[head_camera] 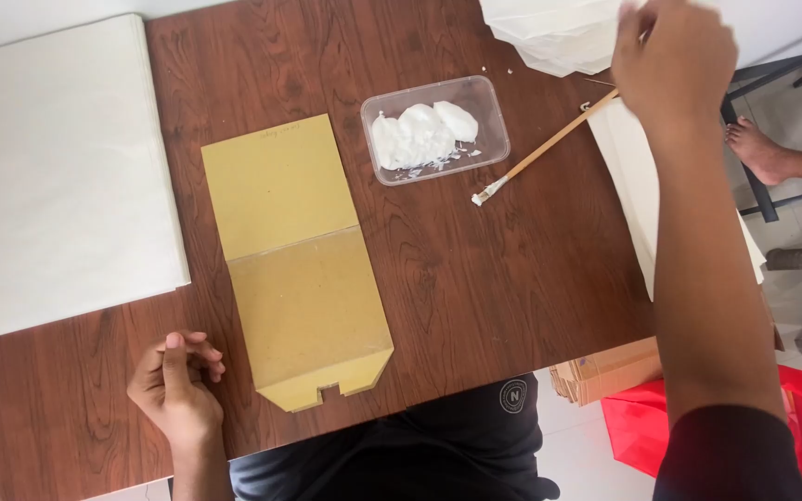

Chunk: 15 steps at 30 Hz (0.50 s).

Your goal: Folding paper around a cardboard template and applying glue with a brush to create a bag.

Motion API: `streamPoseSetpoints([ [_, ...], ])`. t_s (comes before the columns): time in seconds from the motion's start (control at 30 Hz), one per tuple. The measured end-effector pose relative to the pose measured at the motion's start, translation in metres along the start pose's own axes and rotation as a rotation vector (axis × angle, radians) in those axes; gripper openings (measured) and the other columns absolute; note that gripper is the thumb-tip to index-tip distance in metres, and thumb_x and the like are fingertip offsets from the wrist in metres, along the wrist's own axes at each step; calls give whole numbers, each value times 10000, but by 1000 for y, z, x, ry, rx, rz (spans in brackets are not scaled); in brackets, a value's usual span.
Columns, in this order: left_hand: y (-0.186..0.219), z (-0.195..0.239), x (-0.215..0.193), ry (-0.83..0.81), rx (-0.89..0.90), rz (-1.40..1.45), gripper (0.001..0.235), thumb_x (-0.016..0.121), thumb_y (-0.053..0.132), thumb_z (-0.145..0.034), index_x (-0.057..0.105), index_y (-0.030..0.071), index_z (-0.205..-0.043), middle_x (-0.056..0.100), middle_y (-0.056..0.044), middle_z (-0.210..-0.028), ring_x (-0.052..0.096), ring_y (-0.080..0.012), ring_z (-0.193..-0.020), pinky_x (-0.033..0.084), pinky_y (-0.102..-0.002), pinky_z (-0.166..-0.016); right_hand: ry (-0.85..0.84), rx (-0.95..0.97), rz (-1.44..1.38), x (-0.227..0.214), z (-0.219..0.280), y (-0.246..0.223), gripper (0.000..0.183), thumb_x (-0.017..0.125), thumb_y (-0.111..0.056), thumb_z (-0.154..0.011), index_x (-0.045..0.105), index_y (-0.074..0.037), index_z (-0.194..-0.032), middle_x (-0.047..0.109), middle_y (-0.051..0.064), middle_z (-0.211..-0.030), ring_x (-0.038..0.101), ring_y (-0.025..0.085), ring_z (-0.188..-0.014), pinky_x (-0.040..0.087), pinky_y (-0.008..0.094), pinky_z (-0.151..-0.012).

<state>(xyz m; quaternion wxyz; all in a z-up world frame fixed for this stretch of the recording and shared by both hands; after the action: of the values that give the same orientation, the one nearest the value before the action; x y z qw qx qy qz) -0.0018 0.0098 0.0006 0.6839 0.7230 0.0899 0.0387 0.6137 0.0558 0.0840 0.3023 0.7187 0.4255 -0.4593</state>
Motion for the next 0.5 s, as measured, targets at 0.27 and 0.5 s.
streamPoseSetpoints([
  [0.27, 6, 0, 3, -54, 58, -21, 346, 534, 271, -1134, 640, 37, -902, 588, -79, -678, 522, -144, -530, 375, -225, -457, -523, -333, -70, -42, 91, -75, 543, 591, -56, -860, 603, -169, -1391, 498, 69, -1446, 701, 363, -944, 579, 547, -599],
  [0.5, 5, 1, 2, -50, 49, 37, 315, 518, 232, -1136, 654, 37, -929, 598, -85, -685, 527, -149, -537, 391, -233, -465, -224, -554, -61, -14, 95, -48, 160, 613, -35, -980, 661, -144, -1087, 605, 20, -1032, 639, 264, -883, 495, 436, -454],
])
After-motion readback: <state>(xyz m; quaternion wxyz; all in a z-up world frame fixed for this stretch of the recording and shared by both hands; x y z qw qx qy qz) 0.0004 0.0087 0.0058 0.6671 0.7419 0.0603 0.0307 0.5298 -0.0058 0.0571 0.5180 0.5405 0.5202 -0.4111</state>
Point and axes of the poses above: each hand's wrist, its own z-axis away from the middle knuckle, its own x-axis out of the palm, y = z × x, the point moved 1 cm from there along -z, towards the middle knuckle
